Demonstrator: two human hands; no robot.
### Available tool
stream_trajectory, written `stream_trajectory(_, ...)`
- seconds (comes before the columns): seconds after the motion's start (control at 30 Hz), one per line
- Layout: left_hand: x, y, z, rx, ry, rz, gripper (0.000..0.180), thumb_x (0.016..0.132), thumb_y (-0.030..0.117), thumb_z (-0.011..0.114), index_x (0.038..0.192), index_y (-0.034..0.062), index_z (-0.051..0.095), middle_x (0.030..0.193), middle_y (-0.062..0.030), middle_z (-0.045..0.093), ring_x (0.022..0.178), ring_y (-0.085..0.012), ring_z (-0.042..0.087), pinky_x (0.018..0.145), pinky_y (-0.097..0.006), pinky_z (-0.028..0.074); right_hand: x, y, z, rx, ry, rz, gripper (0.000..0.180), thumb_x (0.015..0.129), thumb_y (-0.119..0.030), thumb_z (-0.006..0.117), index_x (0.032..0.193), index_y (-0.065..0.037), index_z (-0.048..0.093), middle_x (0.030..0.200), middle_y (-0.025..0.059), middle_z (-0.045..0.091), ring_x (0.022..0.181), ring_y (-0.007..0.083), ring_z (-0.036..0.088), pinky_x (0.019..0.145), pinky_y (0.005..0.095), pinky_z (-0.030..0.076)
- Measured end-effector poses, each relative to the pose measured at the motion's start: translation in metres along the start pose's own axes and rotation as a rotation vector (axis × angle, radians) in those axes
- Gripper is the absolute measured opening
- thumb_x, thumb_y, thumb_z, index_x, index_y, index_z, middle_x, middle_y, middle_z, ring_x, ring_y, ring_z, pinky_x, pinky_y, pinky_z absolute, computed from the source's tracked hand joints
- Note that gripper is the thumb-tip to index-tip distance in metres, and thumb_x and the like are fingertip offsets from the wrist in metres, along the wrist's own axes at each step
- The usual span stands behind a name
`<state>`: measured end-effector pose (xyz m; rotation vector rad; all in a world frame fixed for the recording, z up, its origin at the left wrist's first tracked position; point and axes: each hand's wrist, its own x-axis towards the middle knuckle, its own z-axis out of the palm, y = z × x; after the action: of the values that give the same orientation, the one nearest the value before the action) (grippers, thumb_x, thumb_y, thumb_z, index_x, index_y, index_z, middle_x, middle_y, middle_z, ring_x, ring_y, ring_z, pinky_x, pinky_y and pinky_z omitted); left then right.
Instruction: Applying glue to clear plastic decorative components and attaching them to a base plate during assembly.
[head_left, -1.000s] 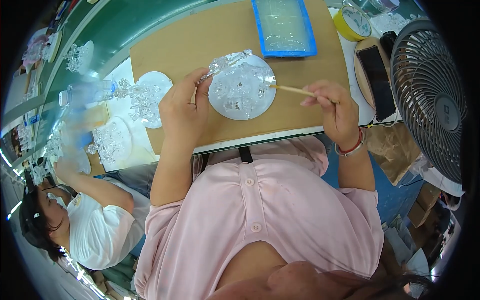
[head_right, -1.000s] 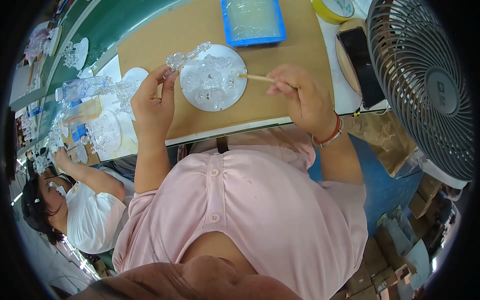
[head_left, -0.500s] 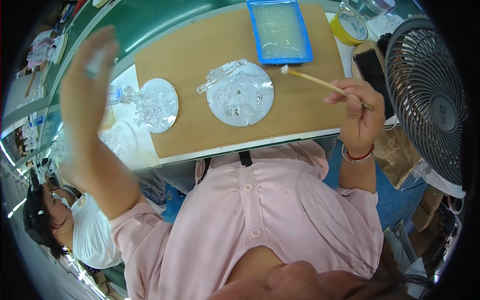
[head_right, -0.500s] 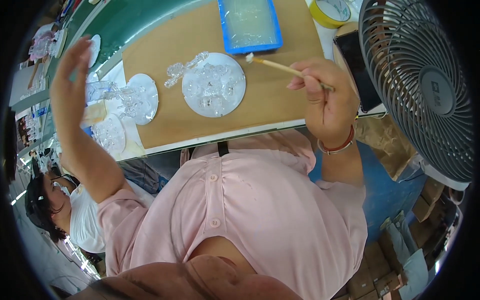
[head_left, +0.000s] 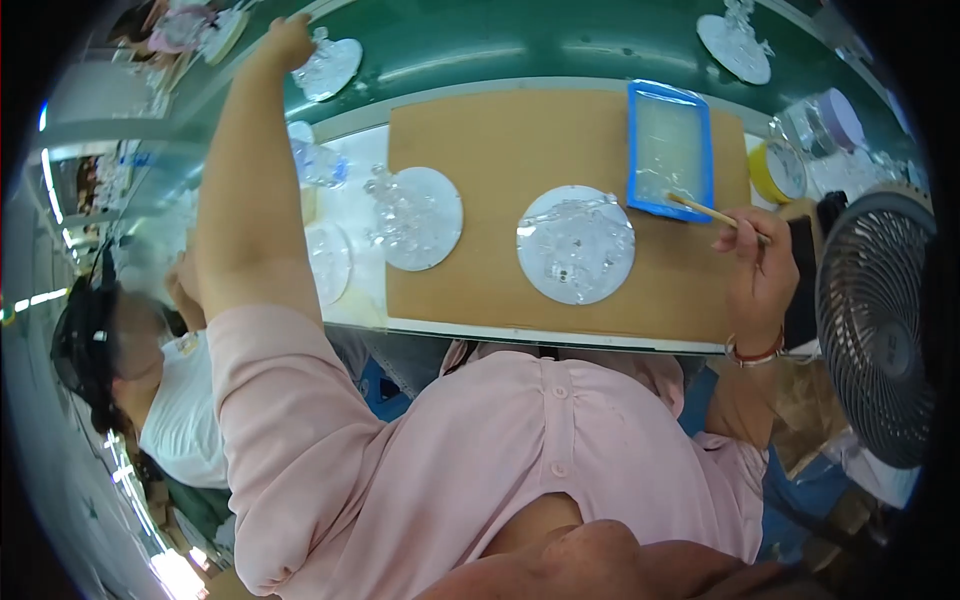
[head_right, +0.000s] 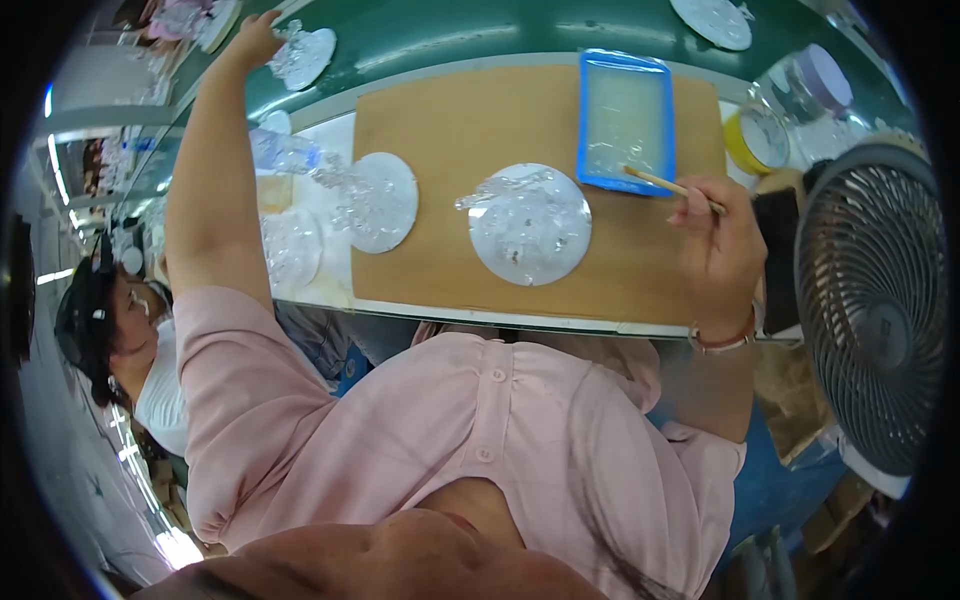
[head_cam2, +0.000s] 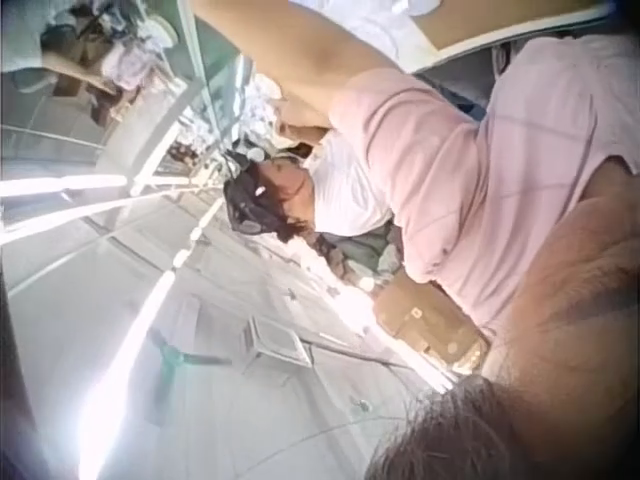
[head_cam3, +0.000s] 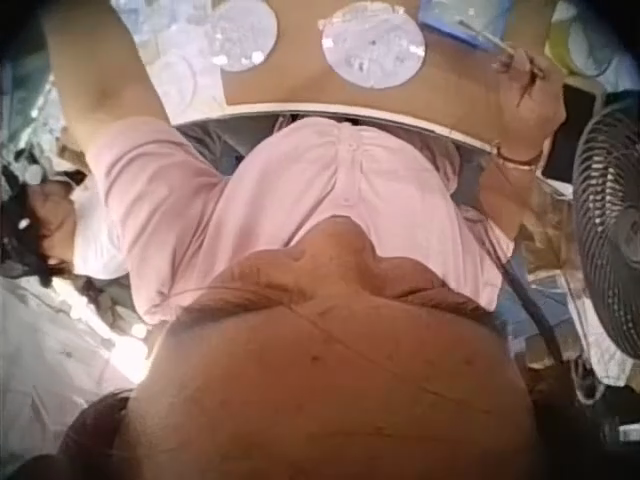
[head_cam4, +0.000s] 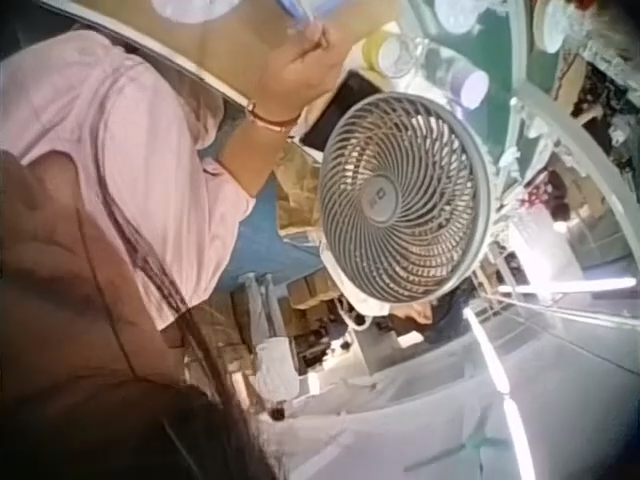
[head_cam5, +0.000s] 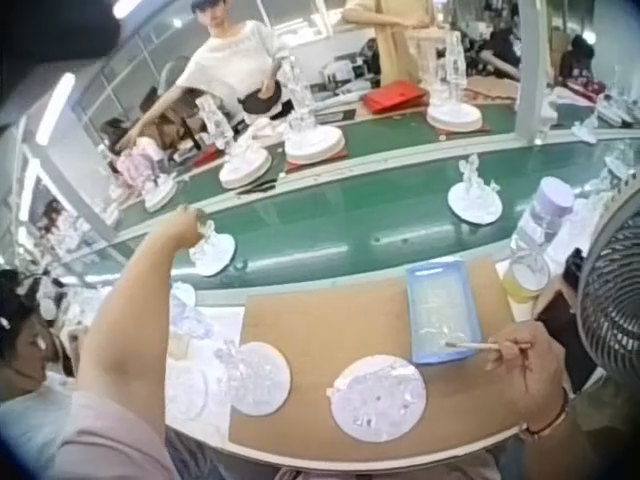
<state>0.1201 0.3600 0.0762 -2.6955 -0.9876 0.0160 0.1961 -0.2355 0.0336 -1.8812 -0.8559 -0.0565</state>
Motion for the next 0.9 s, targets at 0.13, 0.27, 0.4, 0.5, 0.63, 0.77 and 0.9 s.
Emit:
stream_trajectory(0.13,0.028,-0.059,0.039,0.206,0.024,0.052,0.062,0.079,0.016,0.068,0.135,0.0163,0.042,0.127,-0.026,0.049,0.1,-0.0383,0.06,0.089,-0.042,0.048,0.006,-0.008,0.001,-0.017,-0.013,-0.048,0.013,0.096,-0.007,0.048,0.099,0.004,0.054,0.092,0.0102,0.062,0.07,0.0112,0.06,0.064,0.0242,0.052)
stream_trajectory(0.27,0.035,-0.022,0.029,-0.086,-0.174,0.073,0.055,0.078,0.011,0.066,0.13,0.0135,0.048,0.109,-0.0229,0.062,0.097,-0.0345,0.062,0.083,-0.041,0.048,0.005,-0.005,0.002,0.003,-0.019,0.008,0.012,0.095,-0.006,0.048,0.099,0.005,0.053,0.09,0.0109,0.062,0.069,0.0113,0.06,0.063,0.0237,0.051)
stream_trajectory(0.4,0.027,-0.014,0.015,-0.097,-0.126,0.032,0.036,0.077,0.008,0.062,0.113,0.0074,0.062,0.098,-0.0205,0.066,0.091,-0.0353,0.064,0.078,-0.04,0.049,0.005,-0.008,0.0,0.031,0.01,-0.047,0.011,0.096,-0.005,0.047,0.099,0.005,0.051,0.091,0.0126,0.062,0.07,0.0119,0.06,0.064,0.0238,0.051)
stream_trajectory(0.5,0.023,-0.013,-0.001,-0.127,-0.04,0.173,0.025,0.078,0.01,0.059,0.102,0.0042,0.065,0.09,-0.0198,0.066,0.083,-0.0332,0.065,0.073,-0.039,0.05,0.004,-0.007,-0.001,0.054,0.009,-0.079,0.011,0.096,-0.006,0.047,0.098,0.005,0.05,0.091,0.0133,0.062,0.07,0.0122,0.06,0.064,0.0239,0.051)
stream_trajectory(0.63,-0.005,0.032,-0.055,-0.409,-0.112,0.291,0.017,0.079,0.006,0.057,0.092,-0.003,0.064,0.08,-0.0177,0.066,0.075,-0.0307,0.066,0.066,-0.038,0.051,0.002,0.0,-0.006,0.024,0.0,-0.059,0.012,0.096,-0.006,0.047,0.098,0.005,0.05,0.091,0.0134,0.062,0.07,0.0124,0.06,0.064,0.0238,0.051)
stream_trajectory(0.77,-0.053,0.066,-0.106,-0.14,-0.137,0.314,0.019,0.076,0.011,0.059,0.089,-0.0007,0.066,0.084,-0.0209,0.065,0.079,-0.0355,0.063,0.07,-0.042,0.049,0.005,-0.001,-0.002,0.068,-0.006,-0.011,0.011,0.096,-0.005,0.047,0.099,0.005,0.05,0.091,0.0136,0.062,0.068,0.0122,0.06,0.064,0.0244,0.051)
stream_trajectory(0.9,-0.149,0.156,-0.153,-0.043,-0.074,0.45,0.015,0.072,0.01,0.059,0.077,-0.0008,0.067,0.078,-0.0236,0.063,0.074,-0.0393,0.061,0.069,-0.045,0.048,-0.003,-0.004,-0.003,0.214,0.093,-0.062,0.011,0.096,-0.006,0.045,0.099,0.004,0.049,0.089,0.0161,0.062,0.065,0.0143,0.059,0.062,0.0258,0.051)
